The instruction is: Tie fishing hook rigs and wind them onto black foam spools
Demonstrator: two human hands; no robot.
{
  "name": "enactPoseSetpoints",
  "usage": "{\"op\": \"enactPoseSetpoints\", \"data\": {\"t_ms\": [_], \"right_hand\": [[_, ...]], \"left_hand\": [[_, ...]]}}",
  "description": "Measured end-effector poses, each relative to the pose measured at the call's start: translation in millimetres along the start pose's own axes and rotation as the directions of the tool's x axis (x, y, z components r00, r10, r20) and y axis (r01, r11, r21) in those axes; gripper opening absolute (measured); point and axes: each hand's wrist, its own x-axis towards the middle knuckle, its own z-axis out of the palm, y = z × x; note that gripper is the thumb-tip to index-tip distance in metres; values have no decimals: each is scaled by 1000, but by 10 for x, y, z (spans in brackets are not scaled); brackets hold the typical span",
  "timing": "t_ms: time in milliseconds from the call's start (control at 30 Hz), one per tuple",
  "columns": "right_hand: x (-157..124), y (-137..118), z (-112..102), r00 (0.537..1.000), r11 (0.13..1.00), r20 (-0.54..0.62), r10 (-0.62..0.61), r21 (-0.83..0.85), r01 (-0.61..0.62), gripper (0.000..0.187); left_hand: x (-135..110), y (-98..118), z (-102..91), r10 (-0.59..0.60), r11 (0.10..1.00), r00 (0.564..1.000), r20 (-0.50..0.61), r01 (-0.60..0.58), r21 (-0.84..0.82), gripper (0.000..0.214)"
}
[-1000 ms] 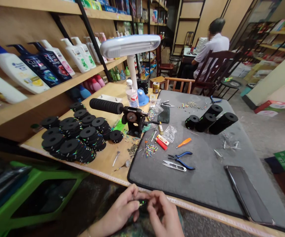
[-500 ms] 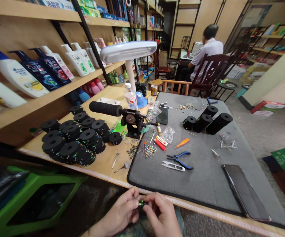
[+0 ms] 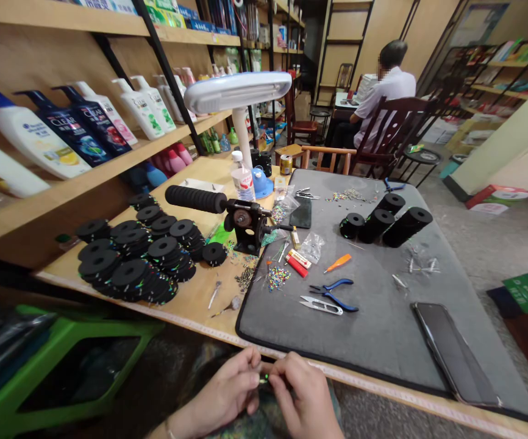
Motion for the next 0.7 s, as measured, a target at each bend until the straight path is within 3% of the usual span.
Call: {"op": "enactPoseSetpoints", "data": {"t_ms": [167, 700], "right_hand": [[-9, -13, 33, 996, 997, -56, -67, -53, 64, 15], [-7, -57, 183, 972, 979, -118, 201, 48, -197, 18]], "left_hand": [[-5, 20, 27, -23, 999, 1000, 20, 23, -22, 34], [15, 32, 90, 92, 995, 996, 19, -91, -51, 27]]}}
